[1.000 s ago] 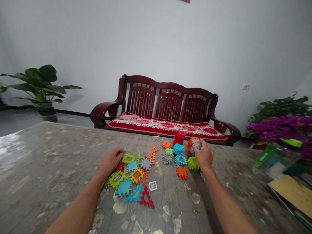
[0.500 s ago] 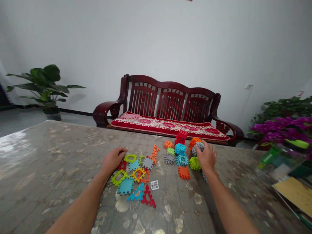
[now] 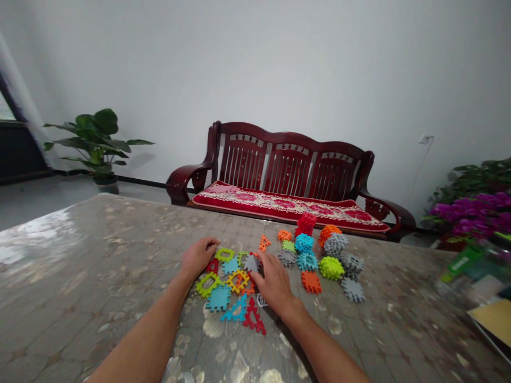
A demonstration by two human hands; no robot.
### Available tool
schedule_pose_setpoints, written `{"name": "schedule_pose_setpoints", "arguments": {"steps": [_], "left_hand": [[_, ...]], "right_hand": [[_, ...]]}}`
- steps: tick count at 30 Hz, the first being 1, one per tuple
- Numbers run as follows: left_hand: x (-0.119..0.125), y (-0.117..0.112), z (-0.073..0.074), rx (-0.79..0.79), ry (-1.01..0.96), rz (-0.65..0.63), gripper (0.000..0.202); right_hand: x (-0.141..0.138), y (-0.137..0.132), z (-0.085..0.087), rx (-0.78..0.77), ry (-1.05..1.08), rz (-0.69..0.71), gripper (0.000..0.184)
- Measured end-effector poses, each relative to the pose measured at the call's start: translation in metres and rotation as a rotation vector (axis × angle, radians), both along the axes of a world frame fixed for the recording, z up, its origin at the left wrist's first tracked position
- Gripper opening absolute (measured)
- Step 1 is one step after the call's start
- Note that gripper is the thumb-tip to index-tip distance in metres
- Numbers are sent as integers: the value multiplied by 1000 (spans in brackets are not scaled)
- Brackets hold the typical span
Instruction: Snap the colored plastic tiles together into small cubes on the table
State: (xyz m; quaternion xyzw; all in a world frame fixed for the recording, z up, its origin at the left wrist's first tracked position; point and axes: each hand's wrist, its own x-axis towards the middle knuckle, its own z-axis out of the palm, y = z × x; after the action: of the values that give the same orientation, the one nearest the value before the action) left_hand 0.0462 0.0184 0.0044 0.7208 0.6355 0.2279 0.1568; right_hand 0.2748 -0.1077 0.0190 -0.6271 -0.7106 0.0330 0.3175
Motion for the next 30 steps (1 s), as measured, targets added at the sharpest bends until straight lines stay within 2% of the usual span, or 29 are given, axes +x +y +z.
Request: {"name": "schedule_pose_setpoints", "arguments": {"steps": [4, 11, 15, 20, 24, 30], "left_hand": [[1, -1, 1, 0, 1, 12, 33], [-2, 3, -5, 17, -4, 2, 33], [-4, 7, -10, 10, -37, 0, 33], [-6, 10, -13, 19, -77, -40, 31], [-6, 10, -15, 28, -97, -89, 31], [-5, 3, -11, 56, -104, -166, 31]], "right_hand": [[0, 8, -4, -38, -52, -22, 48], [-2, 6, -7, -3, -8, 8, 51], [1, -4, -2, 29, 29, 50, 55], [16, -28, -1, 77, 55, 118, 62], [36, -46, -10, 84, 103, 121, 64], [54, -59, -29, 64, 185, 17, 63]]}}
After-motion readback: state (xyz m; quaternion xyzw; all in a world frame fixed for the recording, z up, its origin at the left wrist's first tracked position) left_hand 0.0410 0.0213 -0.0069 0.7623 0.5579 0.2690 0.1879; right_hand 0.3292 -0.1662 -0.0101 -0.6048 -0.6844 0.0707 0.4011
